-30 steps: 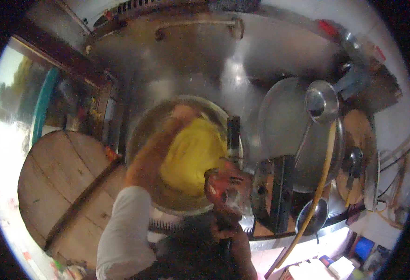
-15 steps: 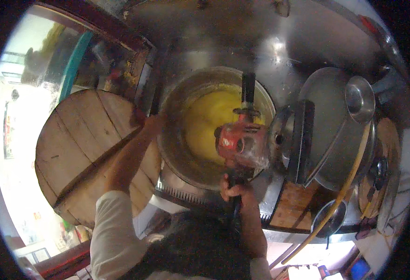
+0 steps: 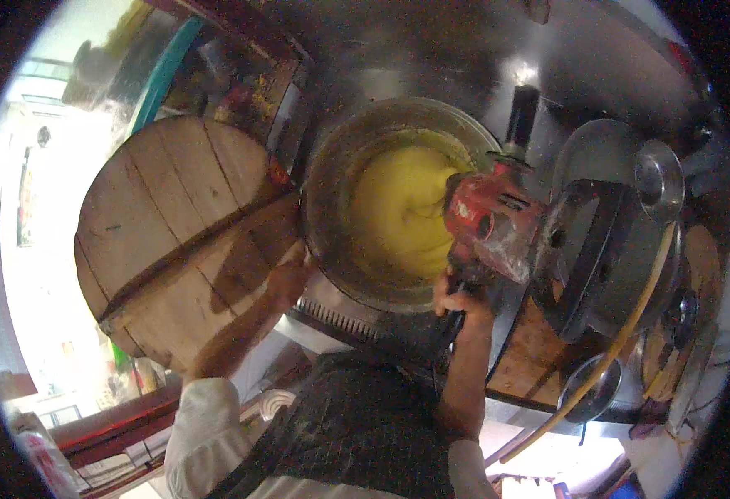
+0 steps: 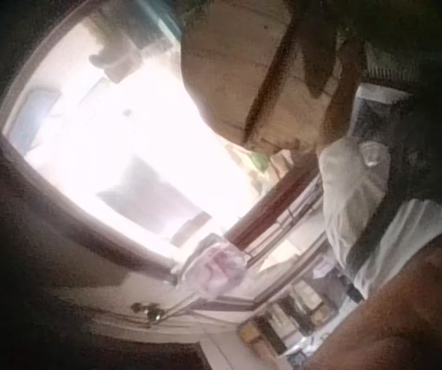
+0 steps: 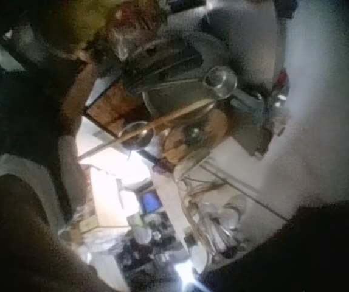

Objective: The person uses a handheld power drill with a mixing attachment to blend a yellow dough-like substance in a large metal bowl. The person holds the bowl steady with one hand while operating the drill with the other, occasionally scraping the sides of the bowl with a spatula to incorporate the mixture.

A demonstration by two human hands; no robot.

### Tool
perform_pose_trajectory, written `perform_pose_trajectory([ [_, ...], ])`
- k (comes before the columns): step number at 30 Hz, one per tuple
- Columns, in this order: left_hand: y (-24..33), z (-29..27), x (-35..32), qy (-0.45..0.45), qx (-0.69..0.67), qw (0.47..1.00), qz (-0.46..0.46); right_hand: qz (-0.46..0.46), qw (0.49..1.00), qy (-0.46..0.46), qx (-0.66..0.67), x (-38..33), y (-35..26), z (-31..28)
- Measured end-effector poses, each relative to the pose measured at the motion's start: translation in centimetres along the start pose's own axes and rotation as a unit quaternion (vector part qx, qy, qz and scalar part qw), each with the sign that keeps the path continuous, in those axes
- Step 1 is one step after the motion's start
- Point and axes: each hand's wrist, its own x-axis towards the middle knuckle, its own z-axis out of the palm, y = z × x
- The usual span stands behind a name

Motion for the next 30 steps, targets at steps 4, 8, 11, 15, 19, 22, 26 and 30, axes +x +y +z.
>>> perform_pose_trajectory([
  [4, 1.6, -2.9, -0.3, 0.053, 0.016, 0.998, -0.028, -0.011, 0.999, 0.014, 0.035, -3.2, -2.0, 2.3],
  [8, 0.9, -1.6, -2.0, 0.051, -0.012, 0.998, 0.042, 0.005, 0.996, 0.009, 0.088, -5.8, -2.6, 1.8],
  [11, 1.1, 0.0, -5.0, 0.176, -0.07, 0.979, -0.08, 0.032, 0.994, 0.039, 0.092, -8.5, -1.6, 2.5],
  [15, 1.8, 2.3, -8.3, 0.304, -0.146, 0.937, -0.092, 0.053, 0.997, 0.043, 0.041, -10.1, -0.1, 3.7],
  [19, 1.8, 3.6, -10.6, 0.296, -0.097, 0.943, -0.121, 0.071, 0.995, 0.073, 0.003, -8.4, 1.9, 7.3],
  [22, 2.5, 1.4, -7.6, 0.322, -0.185, 0.912, -0.175, 0.088, 0.995, 0.034, 0.011, -6.6, 2.3, 8.1],
  [26, 3.6, 0.2, -4.0, 0.203, -0.075, 0.954, -0.208, 0.102, 0.994, 0.033, 0.022, -4.2, 2.6, 8.5],
  [30, 2.7, 5.1, -3.5, 0.09, 0.05, 0.988, -0.112, 0.1, 0.993, -0.033, -0.045, -1.4, 2.6, 7.3],
])
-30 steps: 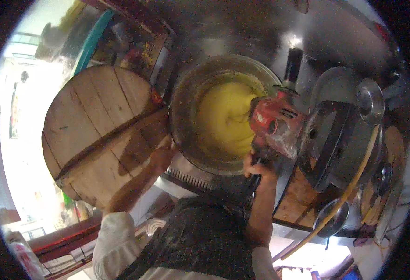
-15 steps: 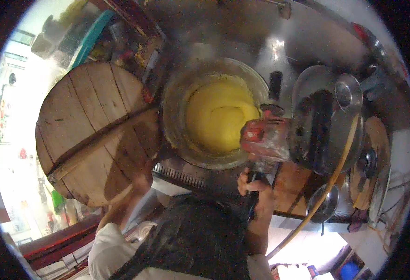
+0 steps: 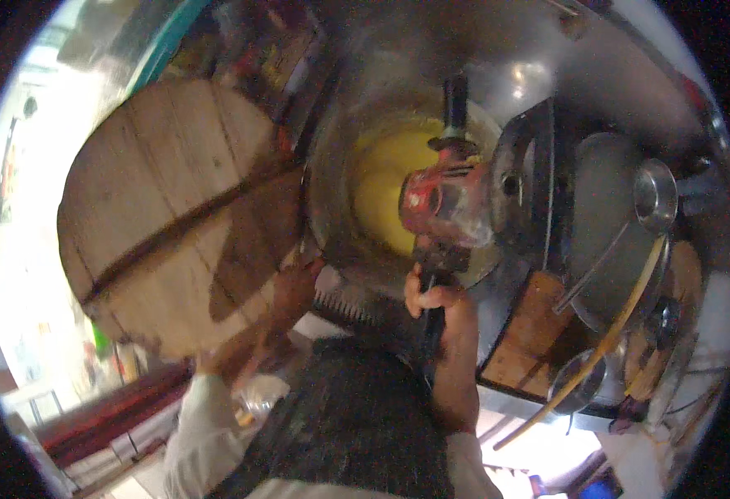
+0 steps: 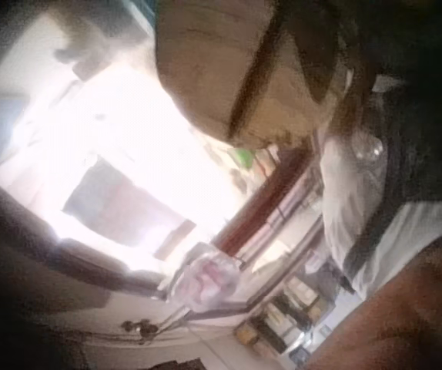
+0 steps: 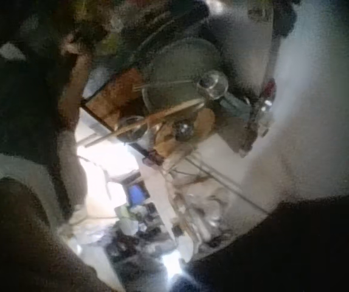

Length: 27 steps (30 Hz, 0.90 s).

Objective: The person uses a handheld power drill with a mixing attachment to blend a yellow dough-like substance in a large metal bowl. The person holds the bowl steady with one hand while operating the drill with the other, occasionally scraping the sides of the bowl with a spatula to incorporate the mixture.

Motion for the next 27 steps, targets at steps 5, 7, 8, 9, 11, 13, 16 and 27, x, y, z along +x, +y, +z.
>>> perform_pose_trajectory([
  [5, -0.4, -4.4, 1.9, 0.088, -0.011, 0.994, -0.057, -0.012, 0.999, 0.041, -0.01, 1.8, -1.5, 0.9],
  [7, -1.4, -4.1, 1.3, 0.077, -0.075, 0.992, -0.069, -0.01, 0.999, 0.04, -0.024, 2.2, -1.9, 1.2],
  [8, -2.0, -3.4, 0.7, 0.08, -0.094, 0.989, -0.076, -0.011, 0.999, 0.037, -0.032, 2.4, -2.2, 1.1],
  [9, -2.6, -2.1, -0.5, 0.083, -0.115, 0.987, -0.081, -0.022, 0.998, 0.037, -0.037, 2.4, -2.4, 0.9],
  [11, -3.0, 0.2, -3.6, 0.112, -0.094, 0.985, -0.091, -0.046, 0.997, 0.036, -0.048, 2.1, -2.7, 0.7],
  [13, -2.4, 2.2, -6.2, 0.169, -0.044, 0.979, -0.105, -0.053, 0.995, 0.056, -0.056, 1.3, -2.8, -0.2],
  [16, -1.9, 3.9, -8.1, 0.284, -0.078, 0.943, -0.154, -0.063, 0.993, 0.083, -0.048, -0.1, -3.0, -0.2],
  [27, -3.0, 4.7, -2.9, 0.043, -0.127, 0.991, -0.014, -0.084, 0.989, 0.112, -0.053, -5.2, -1.4, 0.9],
])
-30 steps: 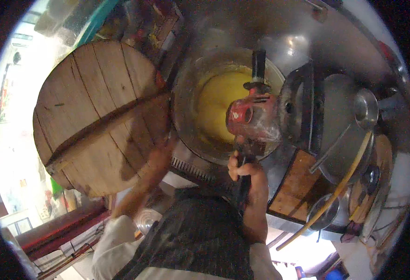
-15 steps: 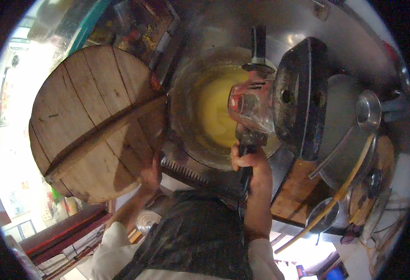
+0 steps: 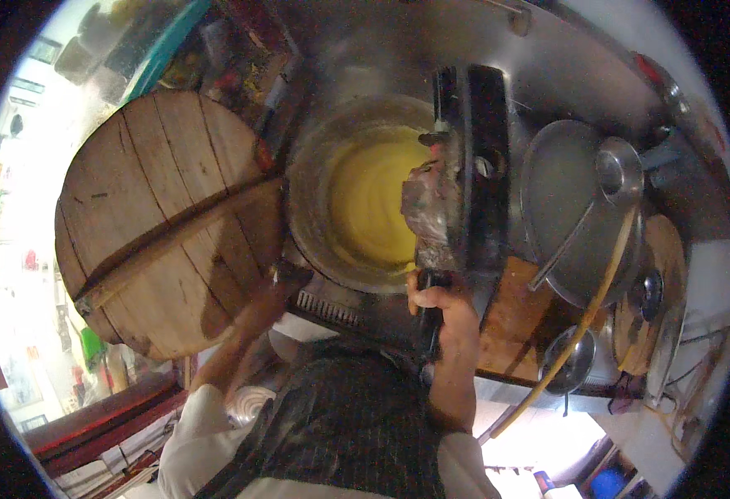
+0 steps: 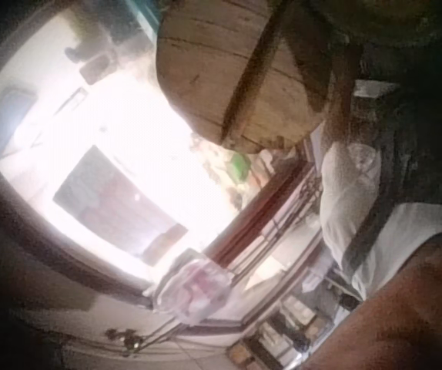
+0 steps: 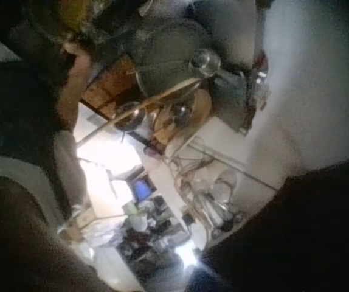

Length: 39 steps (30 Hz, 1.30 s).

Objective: The person uses a handheld power drill with a mixing attachment to blend a yellow dough-like substance in a large metal bowl. The person holds the bowl steady with one hand while operating the drill with the other, occasionally scraping the sides of the bowl with a spatula to incorporate the mixture.

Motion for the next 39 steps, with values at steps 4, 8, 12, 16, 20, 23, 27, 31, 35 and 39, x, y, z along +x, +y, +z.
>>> perform_pose_trajectory([
  [4, 7.8, -9.3, 14.7, -0.034, -0.284, 0.958, 0.016, 0.021, 0.999, 0.022, 0.02, -1.3, 0.3, -1.3],
  [8, 17.7, -15.6, 23.9, -0.141, -0.78, 0.608, 0.045, 0.052, 0.998, 0.017, 0.023, -2.9, 0.7, 0.7],
  [12, 22.9, -20.7, 23.4, -0.189, -0.811, 0.553, -0.027, 0.086, 0.995, -0.042, 0.021, -2.7, 1.3, 1.6],
  [16, 17.7, -15.3, 25.2, -0.218, -0.905, 0.363, 0.031, 0.119, 0.976, -0.161, -0.091, 0.3, 2.7, 0.2],
  [20, 14.1, -16.9, 22.6, -0.191, -0.936, 0.279, 0.103, 0.149, 0.949, -0.134, -0.244, 3.0, 3.9, -1.4],
  [23, 11.4, -16.2, 20.6, -0.171, -0.942, 0.245, 0.151, 0.179, 0.897, -0.192, -0.357, 5.5, 1.8, -1.2],
  [27, 11.6, -15.9, 19.4, -0.109, -0.94, 0.274, 0.169, 0.033, 0.844, -0.235, -0.48, 7.4, 2.0, -2.1],
  [31, 12.2, -13.0, 20.2, -0.107, -0.937, 0.227, 0.241, -0.1, 0.818, -0.089, -0.56, 6.7, 2.5, -2.1],
  [35, 13.1, -11.6, 19.2, -0.052, -0.966, 0.143, 0.208, -0.012, 0.68, 0.013, -0.733, 3.4, -2.5, 0.6],
  [39, 10.6, -9.2, 19.5, -0.054, -0.963, 0.151, 0.215, -0.045, 0.535, -0.014, -0.844, 1.1, -6.9, 3.6],
])
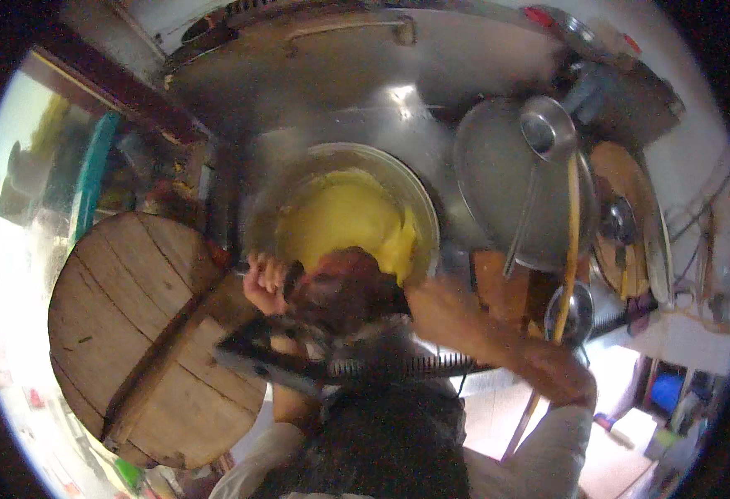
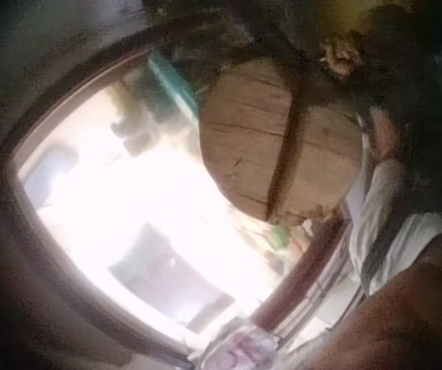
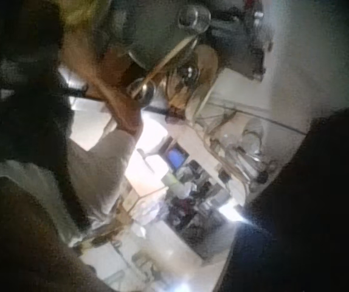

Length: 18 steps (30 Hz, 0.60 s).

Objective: The person uses a handheld power drill with a mixing attachment to blend a yellow dough-like substance in a large metal bowl. The person holds the bowl steady with one hand while operating the drill with the other, occasionally scraping the sides of the bowl with a spatula to incorporate the mixture.

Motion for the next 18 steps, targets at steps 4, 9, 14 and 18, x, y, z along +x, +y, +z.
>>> perform_pose_trajectory([
  [4, 0.0, 0.2, -2.0, 0.043, 0.049, 0.992, 0.112, -0.094, 0.989, 0.013, -0.116, 1.1, 0.2, -5.0],
  [9, 0.6, 10.4, -0.4, 0.32, 0.248, 0.9, 0.16, -0.125, 0.987, -0.046, -0.091, 2.6, -1.7, -7.3],
  [14, 0.4, 12.5, -0.2, 0.394, 0.277, 0.872, 0.085, -0.089, 0.993, -0.063, -0.036, 2.1, -0.1, -2.7],
  [18, -1.8, 11.9, -1.0, 0.333, 0.196, 0.919, 0.082, -0.068, 0.988, 0.021, 0.14, -1.4, 2.0, 3.7],
])
